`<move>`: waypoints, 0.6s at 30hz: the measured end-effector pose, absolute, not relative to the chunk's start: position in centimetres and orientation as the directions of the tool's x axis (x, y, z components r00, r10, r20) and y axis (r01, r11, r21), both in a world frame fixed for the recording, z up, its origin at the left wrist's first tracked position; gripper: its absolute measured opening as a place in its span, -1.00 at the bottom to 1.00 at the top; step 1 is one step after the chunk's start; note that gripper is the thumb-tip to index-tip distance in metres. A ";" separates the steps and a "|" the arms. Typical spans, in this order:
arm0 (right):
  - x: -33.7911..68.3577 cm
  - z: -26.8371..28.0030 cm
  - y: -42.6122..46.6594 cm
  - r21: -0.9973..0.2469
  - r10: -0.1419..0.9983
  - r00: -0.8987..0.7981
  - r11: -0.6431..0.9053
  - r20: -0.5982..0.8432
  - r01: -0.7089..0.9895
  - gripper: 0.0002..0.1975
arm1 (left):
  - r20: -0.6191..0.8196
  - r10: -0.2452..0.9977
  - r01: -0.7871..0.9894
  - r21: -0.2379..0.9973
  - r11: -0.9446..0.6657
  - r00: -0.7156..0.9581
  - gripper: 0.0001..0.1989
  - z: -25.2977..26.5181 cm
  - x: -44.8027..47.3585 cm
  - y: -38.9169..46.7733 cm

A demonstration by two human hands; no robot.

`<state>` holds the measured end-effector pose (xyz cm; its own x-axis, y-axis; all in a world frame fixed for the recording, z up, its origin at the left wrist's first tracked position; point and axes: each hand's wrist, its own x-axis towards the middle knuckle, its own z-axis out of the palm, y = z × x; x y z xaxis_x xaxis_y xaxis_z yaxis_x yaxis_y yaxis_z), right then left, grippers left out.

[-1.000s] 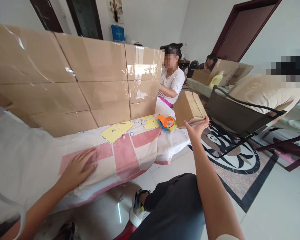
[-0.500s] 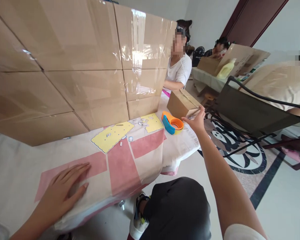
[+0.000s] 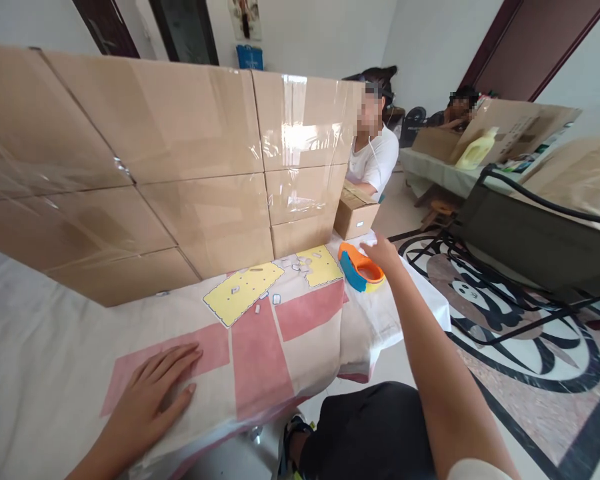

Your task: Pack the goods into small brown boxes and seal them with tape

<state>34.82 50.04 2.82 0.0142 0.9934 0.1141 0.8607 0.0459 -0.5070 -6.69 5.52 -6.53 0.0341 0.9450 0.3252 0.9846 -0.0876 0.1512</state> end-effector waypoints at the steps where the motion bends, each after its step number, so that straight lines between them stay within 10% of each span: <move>1: 35.4 2.7 49.0 -0.447 1.000 0.010 -0.017 -0.018 0.895 -0.41 | 0.326 0.945 0.984 0.157 -0.086 0.030 -0.50 -6.6 -6.7 5.6; 7: 37.6 1.9 44.9 -0.446 0.988 0.014 -0.082 -0.154 0.891 -0.67 | 0.328 0.945 0.975 0.209 -0.071 -0.002 -0.52 -6.7 -6.4 5.5; 14: 34.4 2.8 43.8 -0.383 0.913 -0.057 0.225 0.403 0.896 -0.60 | 0.327 0.944 0.955 0.290 -0.064 -0.036 -0.56 -6.7 -5.9 5.7; 18: 31.8 2.1 43.3 -0.297 0.899 -0.161 0.297 0.408 0.908 -0.65 | 0.321 0.944 0.924 0.379 -0.049 -0.082 -0.56 -5.9 -5.2 5.5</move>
